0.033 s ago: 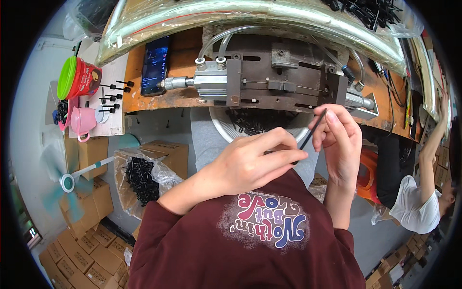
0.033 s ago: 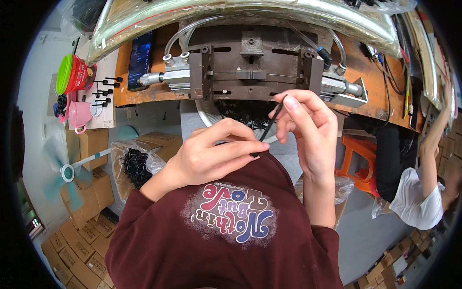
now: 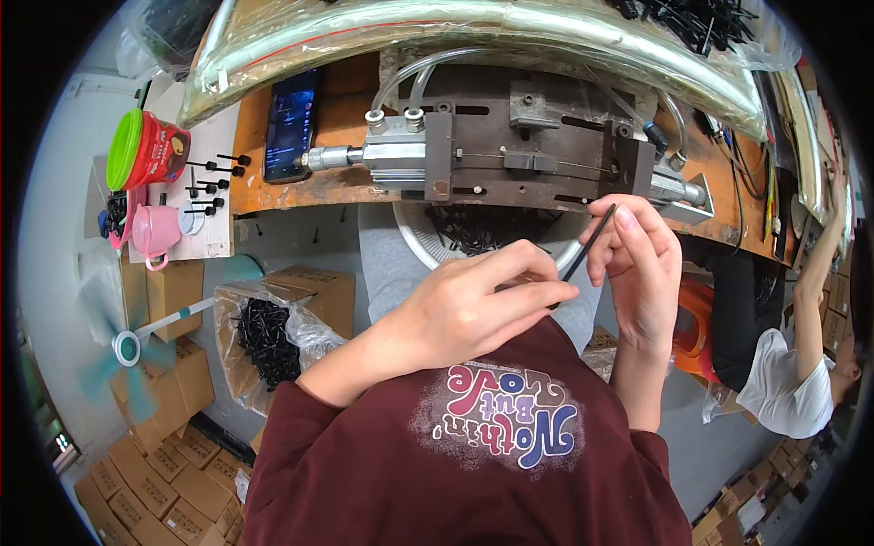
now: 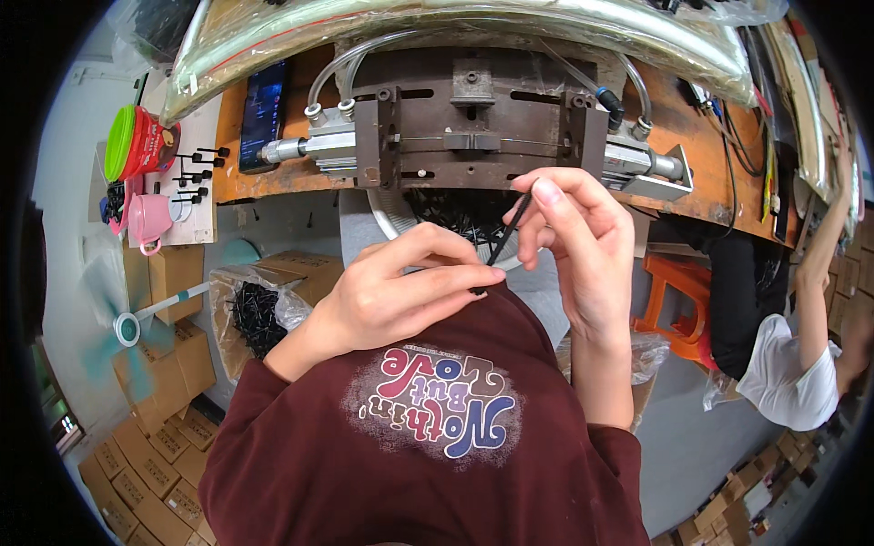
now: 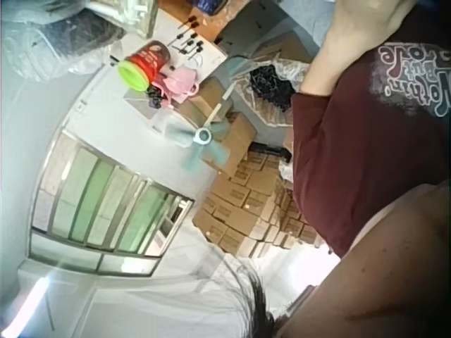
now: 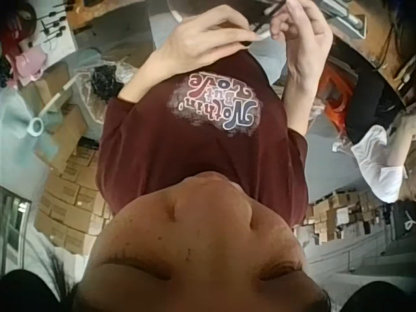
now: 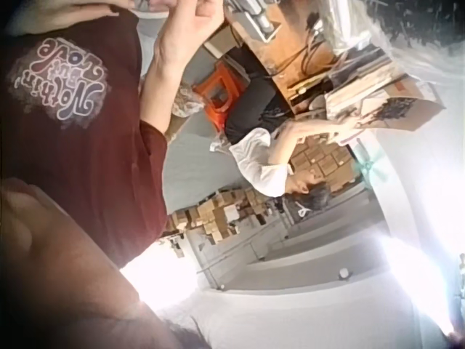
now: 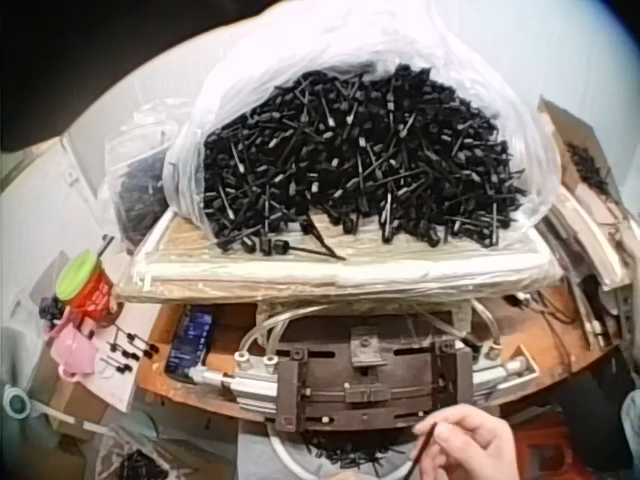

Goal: Assembling small black plastic components using a manual press on a workbench.

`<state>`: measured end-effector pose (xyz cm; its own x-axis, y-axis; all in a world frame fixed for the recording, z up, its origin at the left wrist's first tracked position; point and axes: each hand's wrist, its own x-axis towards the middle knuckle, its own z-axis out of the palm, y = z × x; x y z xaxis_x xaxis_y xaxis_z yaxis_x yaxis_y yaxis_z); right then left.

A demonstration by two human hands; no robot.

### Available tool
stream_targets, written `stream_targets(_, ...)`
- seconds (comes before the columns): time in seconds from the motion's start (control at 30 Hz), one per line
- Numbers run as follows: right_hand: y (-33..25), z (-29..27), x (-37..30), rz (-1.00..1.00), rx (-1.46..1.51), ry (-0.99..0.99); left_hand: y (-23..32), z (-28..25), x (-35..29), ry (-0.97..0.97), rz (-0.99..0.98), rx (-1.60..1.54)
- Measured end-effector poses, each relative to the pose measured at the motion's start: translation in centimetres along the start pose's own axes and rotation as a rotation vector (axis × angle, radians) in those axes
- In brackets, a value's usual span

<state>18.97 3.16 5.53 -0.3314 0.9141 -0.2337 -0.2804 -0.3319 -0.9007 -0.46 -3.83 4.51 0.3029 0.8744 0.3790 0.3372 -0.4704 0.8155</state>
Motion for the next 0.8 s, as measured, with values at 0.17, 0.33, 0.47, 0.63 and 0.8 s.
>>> stream_targets(0.17,0.5,-0.2,0.4,-0.041,-0.019,-0.033,0.0,0.0,0.1,0.045,0.007,-0.032)
stream_targets(0.33,1.3,0.3,0.7,-0.194,-0.058,0.04,-0.4,-0.7,0.8,0.066,0.173,0.112)
stream_targets(0.47,0.7,-0.5,1.7,-0.329,-0.022,0.175,0.1,-0.9,0.5,0.084,0.264,0.168)
stream_targets(0.63,-0.2,1.0,0.9,-0.28,-0.02,0.051,-0.2,-0.8,0.9,0.125,0.236,0.142)
stream_targets(0.8,-0.7,1.8,0.6,-0.268,-0.022,0.02,0.0,-0.6,1.0,0.137,0.241,0.117)
